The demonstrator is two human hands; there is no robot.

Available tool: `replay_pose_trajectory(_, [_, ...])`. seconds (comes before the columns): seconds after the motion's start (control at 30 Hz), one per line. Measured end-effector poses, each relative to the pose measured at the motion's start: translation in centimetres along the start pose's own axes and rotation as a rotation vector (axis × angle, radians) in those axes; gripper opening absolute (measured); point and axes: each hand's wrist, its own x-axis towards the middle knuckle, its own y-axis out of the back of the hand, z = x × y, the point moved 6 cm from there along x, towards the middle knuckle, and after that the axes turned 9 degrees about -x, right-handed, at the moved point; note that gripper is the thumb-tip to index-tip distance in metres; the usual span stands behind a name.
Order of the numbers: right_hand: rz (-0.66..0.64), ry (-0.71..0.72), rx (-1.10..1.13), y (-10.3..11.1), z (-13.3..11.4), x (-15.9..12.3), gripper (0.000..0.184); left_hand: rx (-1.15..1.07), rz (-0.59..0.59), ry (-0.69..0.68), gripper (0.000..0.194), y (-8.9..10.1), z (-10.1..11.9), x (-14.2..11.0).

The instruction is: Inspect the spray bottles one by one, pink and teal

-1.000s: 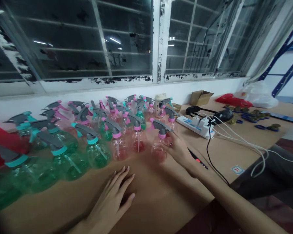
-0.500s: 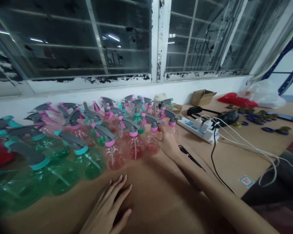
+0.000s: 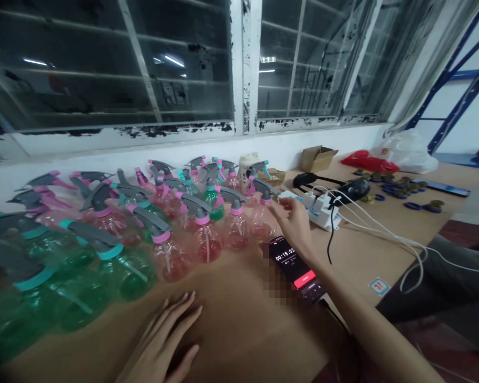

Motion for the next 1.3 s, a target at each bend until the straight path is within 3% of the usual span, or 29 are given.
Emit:
replay_pose_trajectory(0.17, [-0.125, -0.024, -0.014, -3.1, 0.4, 2.7, 0.032, -0.016, -0.014, -0.029, 0.046, 0.2, 1.1, 0.2])
replay_pose_trajectory(0.27, [-0.139, -0.038, 0.010, -3.5, -0.2, 3.1, 0.032, -0.032, -0.007, -0.020, 0.044, 0.6, 1.7, 0.0])
replay_pose_trajectory(0.43, [0.006, -0.056, 0.089, 0.9, -0.7, 2.3, 0.033, -0.097, -0.015, -0.023, 0.041, 1.6, 2.5, 0.0])
replay_pose_trajectory(0.57, [0.025, -0.042, 0.171, 4.7, -1.7, -1.1, 0.037, -0.161, -0.014, -0.001, 0.041, 2.6, 3.2, 0.1])
replay_pose_trajectory(0.7, [-0.148, 0.025, 0.232, 4.5, -5.8, -7.1, 0.032, -0.219, -0.001, 0.076, 0.052, 3.5, 3.8, -0.1])
replay_pose_trajectory(0.8, [-0.331, 0.155, 0.311, 2.6, -10.9, -11.5, 0.026, -0.230, 0.002, 0.161, 0.071, 4.3, 3.6, -0.9])
replay_pose_trajectory(0.9, [-0.482, 0.176, 0.435, 0.4, -15.3, -14.9, 0.026, -0.270, 0.009, 0.271, 0.088, 5.1, 2.4, -2.6])
replay_pose_trajectory(1.07, [-0.670, 0.256, 0.542, -2.9, -20.9, -18.9, 0.024, -0.479, 0.076, 0.468, 0.085, 6.9, -0.4, -7.0])
replay_pose_trajectory(1.3, [-0.815, 0.380, 0.614, -6.2, -25.4, -22.1, 0.028, -0.663, 0.075, 0.618, 0.080, 8.7, -3.2, -11.6])
